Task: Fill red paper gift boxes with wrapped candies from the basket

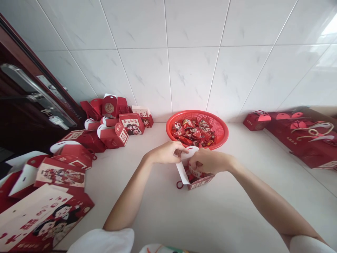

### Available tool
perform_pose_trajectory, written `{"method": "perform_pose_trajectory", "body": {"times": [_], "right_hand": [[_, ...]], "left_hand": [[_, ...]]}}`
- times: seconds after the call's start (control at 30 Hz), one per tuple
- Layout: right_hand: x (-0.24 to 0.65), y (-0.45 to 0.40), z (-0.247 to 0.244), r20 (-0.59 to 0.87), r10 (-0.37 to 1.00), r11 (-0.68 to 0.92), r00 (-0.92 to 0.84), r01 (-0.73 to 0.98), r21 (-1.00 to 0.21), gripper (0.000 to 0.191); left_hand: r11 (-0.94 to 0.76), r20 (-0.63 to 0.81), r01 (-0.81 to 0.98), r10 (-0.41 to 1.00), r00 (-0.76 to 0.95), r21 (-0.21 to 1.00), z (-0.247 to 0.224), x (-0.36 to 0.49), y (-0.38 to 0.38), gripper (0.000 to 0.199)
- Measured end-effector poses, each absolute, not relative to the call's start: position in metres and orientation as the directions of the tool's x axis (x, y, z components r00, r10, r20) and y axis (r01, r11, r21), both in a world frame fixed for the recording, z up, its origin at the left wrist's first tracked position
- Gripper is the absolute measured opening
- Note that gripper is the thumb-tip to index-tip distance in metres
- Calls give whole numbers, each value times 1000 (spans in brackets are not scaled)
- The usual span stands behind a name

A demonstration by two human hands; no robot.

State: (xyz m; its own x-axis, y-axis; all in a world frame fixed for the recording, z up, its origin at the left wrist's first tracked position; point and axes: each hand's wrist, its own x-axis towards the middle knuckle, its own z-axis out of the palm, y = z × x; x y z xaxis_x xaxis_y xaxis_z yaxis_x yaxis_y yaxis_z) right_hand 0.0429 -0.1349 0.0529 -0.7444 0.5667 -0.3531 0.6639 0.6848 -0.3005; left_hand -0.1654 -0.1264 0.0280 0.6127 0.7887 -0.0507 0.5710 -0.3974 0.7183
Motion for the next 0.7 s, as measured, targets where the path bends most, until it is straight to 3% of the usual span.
{"method": "perform_pose_trajectory", "body": {"times": [0.17, 0.33, 0.47, 0.57, 0.7], "right_hand": [[44, -134, 43, -371, 580, 714, -725, 672, -196, 27], [44, -134, 32, -355, 436, 720, -827, 557, -413, 38], [41, -132, 23, -414, 379, 701, -827, 549, -454, 41], [52, -131, 29, -286, 410, 711, -866, 499, -496, 35], [86, -139, 43, 46, 517, 668, -855, 369, -646, 26]], "left_hand": [[-378, -91, 598, 790, 607, 707, 30, -164, -127, 50], [-389, -86, 593, 783, 616, 706, 31, -163, -127, 45], [-370, -108, 606, 788, 606, 704, 29, -163, -127, 46], [-361, -118, 611, 790, 602, 704, 28, -165, -127, 47], [-397, -89, 598, 778, 622, 696, 28, -166, -126, 41]]}}
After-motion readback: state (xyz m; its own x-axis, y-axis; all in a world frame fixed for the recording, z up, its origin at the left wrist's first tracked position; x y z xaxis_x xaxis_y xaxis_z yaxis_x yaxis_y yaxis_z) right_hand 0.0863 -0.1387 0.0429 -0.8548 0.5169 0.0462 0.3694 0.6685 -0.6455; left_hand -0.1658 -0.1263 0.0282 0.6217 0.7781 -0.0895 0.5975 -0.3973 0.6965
